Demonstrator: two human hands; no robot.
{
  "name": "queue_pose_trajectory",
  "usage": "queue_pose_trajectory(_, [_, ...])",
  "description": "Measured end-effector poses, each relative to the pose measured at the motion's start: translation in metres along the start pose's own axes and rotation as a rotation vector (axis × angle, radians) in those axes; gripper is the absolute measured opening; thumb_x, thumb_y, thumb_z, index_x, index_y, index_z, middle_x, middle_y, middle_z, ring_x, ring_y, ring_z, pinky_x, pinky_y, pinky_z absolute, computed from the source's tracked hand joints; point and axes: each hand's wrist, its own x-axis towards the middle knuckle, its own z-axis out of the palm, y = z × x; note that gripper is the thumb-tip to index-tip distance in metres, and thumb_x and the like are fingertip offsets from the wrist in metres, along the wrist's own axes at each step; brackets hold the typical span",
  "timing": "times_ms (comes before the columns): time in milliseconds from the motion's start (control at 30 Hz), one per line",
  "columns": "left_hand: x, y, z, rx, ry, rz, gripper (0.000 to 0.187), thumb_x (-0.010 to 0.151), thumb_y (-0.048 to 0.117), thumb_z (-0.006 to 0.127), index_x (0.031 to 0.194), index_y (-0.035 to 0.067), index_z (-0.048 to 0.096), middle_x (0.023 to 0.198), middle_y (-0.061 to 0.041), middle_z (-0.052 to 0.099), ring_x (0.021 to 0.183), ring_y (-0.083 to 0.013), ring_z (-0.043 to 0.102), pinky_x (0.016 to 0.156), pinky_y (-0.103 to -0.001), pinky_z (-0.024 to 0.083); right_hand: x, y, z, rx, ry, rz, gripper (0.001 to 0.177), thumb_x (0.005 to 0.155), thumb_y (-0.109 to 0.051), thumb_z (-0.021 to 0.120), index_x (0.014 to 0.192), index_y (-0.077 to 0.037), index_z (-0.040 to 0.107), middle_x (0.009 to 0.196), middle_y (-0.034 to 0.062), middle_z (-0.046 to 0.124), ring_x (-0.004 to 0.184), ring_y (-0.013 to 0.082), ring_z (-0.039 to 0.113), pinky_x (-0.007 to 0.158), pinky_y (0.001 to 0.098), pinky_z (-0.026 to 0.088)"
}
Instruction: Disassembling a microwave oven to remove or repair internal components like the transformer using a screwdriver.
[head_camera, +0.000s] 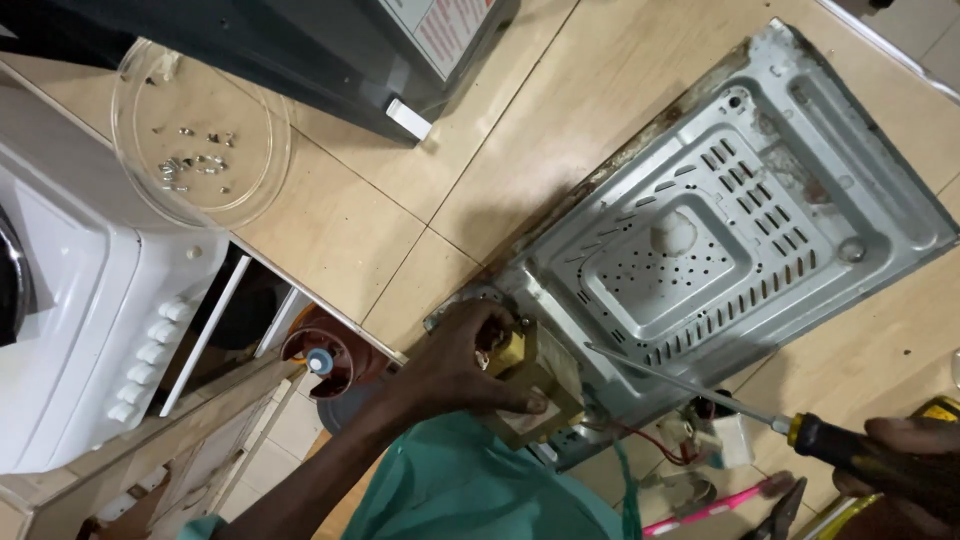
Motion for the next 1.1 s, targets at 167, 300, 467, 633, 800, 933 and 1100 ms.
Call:
queue_pose_trajectory(167, [0.001, -0.002, 0.002, -0.038, 0.008, 0.027, 0.077, 0.050, 0.049, 0.090, 0.111, 0.015, 0.059, 0.103, -0.001, 0.058, 0.085, -0.0141, 0.053, 0.068, -0.029, 0.046, 0.003, -0.040, -0.015, -0.248, 0.202, -0.022, 0.089, 0.092, -0.051, 0.052, 0.109, 0.036, 0.065, 0.050, 0.0412, 0.042, 0.039, 0.0487, 0.037, 0.044, 0.0505, 0.023])
queue_pose_trajectory(300, [0.002, -0.004, 0.002, -0.034, 0.026, 0.010, 0.082, 0.048, 0.048, 0.089, 0.118, 0.015, 0.061, 0.109, -0.002, 0.061, 0.092, -0.0153, 0.057, 0.072, -0.030, 0.050, 0.017, -0.040, -0.040, -0.258, 0.104, -0.148, 0.092, 0.097, -0.042, 0.045, 0.102, 0.049, 0.059, 0.046, 0.0496, 0.043, 0.033, 0.0541, 0.039, 0.038, 0.0532, 0.023])
queue_pose_trajectory(467, [-0.001, -0.001, 0.002, -0.022, 0.055, 0.008, 0.081, 0.049, 0.049, 0.088, 0.120, 0.017, 0.064, 0.118, -0.002, 0.066, 0.102, -0.0181, 0.061, 0.078, -0.032, 0.052, 0.013, -0.037, -0.050, -0.312, 0.137, -0.178, 0.089, 0.094, -0.047, 0.048, 0.104, 0.039, 0.065, 0.050, 0.0444, 0.050, 0.039, 0.0483, 0.042, 0.043, 0.0495, 0.025])
queue_pose_trajectory(633, [-0.003, 0.000, 0.002, -0.008, 0.064, 0.015, 0.087, 0.052, 0.053, 0.086, 0.127, 0.017, 0.062, 0.130, -0.005, 0.065, 0.112, -0.0217, 0.065, 0.084, -0.034, 0.057, 0.002, -0.003, -0.028, -0.075, 0.116, -0.364, 0.088, 0.097, -0.056, 0.051, 0.087, 0.031, 0.056, 0.034, 0.0187, 0.027, 0.029, 0.0300, 0.023, 0.037, 0.0463, 0.011])
queue_pose_trajectory(800, [-0.005, 0.007, 0.004, 0.090, 0.056, -0.034, 0.099, 0.055, 0.064, 0.077, 0.140, 0.019, 0.056, 0.144, -0.004, 0.059, 0.119, -0.0235, 0.064, 0.083, -0.038, 0.057, -0.025, 0.040, 0.057, 0.146, -0.066, -0.284, 0.072, 0.095, -0.069, 0.050, 0.083, 0.001, 0.066, 0.042, 0.0010, 0.034, 0.041, 0.0262, 0.038, 0.042, 0.0458, 0.028])
queue_pose_trajectory(933, [-0.009, 0.010, 0.005, 0.035, 0.082, -0.050, 0.099, 0.053, 0.063, 0.078, 0.139, 0.018, 0.058, 0.144, -0.005, 0.059, 0.120, -0.0257, 0.066, 0.084, -0.040, 0.058, -0.008, 0.093, 0.166, -0.407, 0.582, -1.504, 0.041, 0.097, -0.006, 0.048, 0.127, 0.018, 0.063, 0.091, 0.0429, 0.070, 0.082, 0.0428, 0.071, 0.067, 0.0270, 0.040])
queue_pose_trajectory(1100, [-0.002, -0.008, 0.014, -0.116, 0.144, 0.097, 0.100, 0.050, 0.065, 0.078, 0.135, 0.014, 0.062, 0.138, -0.007, 0.063, 0.121, -0.0231, 0.066, 0.090, -0.037, 0.059, 0.005, 0.084, 0.248, -0.258, 0.496, -2.097, 0.047, 0.108, -0.047, 0.053, 0.134, -0.009, 0.043, 0.128, 0.0350, 0.063, 0.089, 0.0318, 0.066, 0.068, 0.0291, 0.055])
